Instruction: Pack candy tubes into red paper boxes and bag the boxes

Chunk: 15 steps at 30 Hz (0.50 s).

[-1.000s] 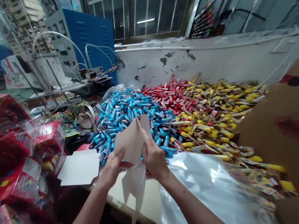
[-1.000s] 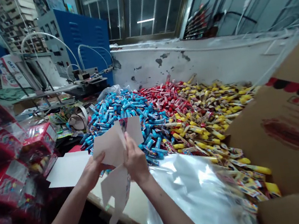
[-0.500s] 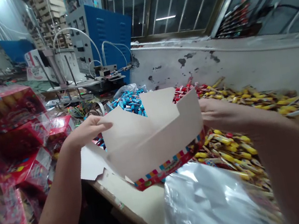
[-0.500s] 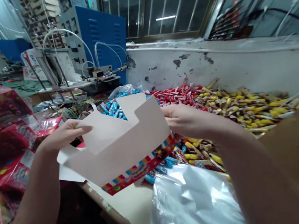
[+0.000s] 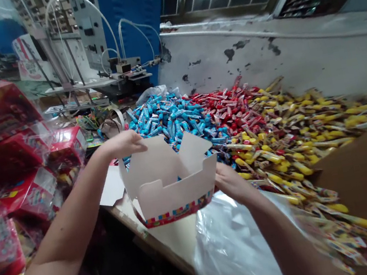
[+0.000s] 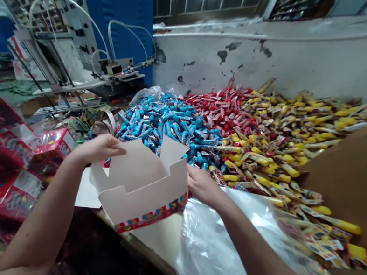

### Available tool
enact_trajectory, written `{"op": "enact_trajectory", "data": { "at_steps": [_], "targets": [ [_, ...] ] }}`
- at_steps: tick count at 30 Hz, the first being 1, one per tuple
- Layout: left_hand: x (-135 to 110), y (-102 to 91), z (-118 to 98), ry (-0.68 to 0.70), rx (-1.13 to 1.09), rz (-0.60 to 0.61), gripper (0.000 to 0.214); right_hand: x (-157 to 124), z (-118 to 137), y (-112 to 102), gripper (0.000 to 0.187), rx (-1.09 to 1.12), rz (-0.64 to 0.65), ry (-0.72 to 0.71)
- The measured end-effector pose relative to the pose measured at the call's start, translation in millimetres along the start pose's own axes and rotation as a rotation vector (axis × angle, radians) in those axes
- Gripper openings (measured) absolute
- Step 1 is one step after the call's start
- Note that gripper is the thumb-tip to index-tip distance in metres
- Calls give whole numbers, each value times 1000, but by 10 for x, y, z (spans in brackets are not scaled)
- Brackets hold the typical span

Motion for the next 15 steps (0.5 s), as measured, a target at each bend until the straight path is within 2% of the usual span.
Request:
{"op": "enact_trajectory", "data": {
  "at_steps": [2,4,6,7,9,11,13,15],
  "targets": [
    [102,215,64,-17,128,56,25,-122,-218,157,28,-41,-71,53],
    [191,382,129,-37,243,82,22,-223,-389,327,28,-156,-206,65],
    [214,475,122,-55,318,75,22,-284,-510,512,31,-324,-334,104],
    [185,492,65,-47,354,37,28,-297,-552,602,33,-396,-380,141],
    [28,518,-162,15,433,-102,43,-293,-603,758,36,-473,-428,221],
    [-241,623,-469,123,499,-258,41,-267,-611,859,35,-479,-449,267],
    [-516,902,-699,223,501,-253,32,-246,-597,911,31,-458,-456,261],
    [-713,1252,-778,301,513,-201,30,-252,-595,934,28,-436,-458,238]
  ]
}}
Point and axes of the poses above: each hand's wrist, its own x-axis towards the middle knuckle, its own y-axis out of the palm, z = x × y, the point moved 5 cm from there along x, towards the middle knuckle, and after that the axes turned 12 degrees about -x, right-handed, at the moved point
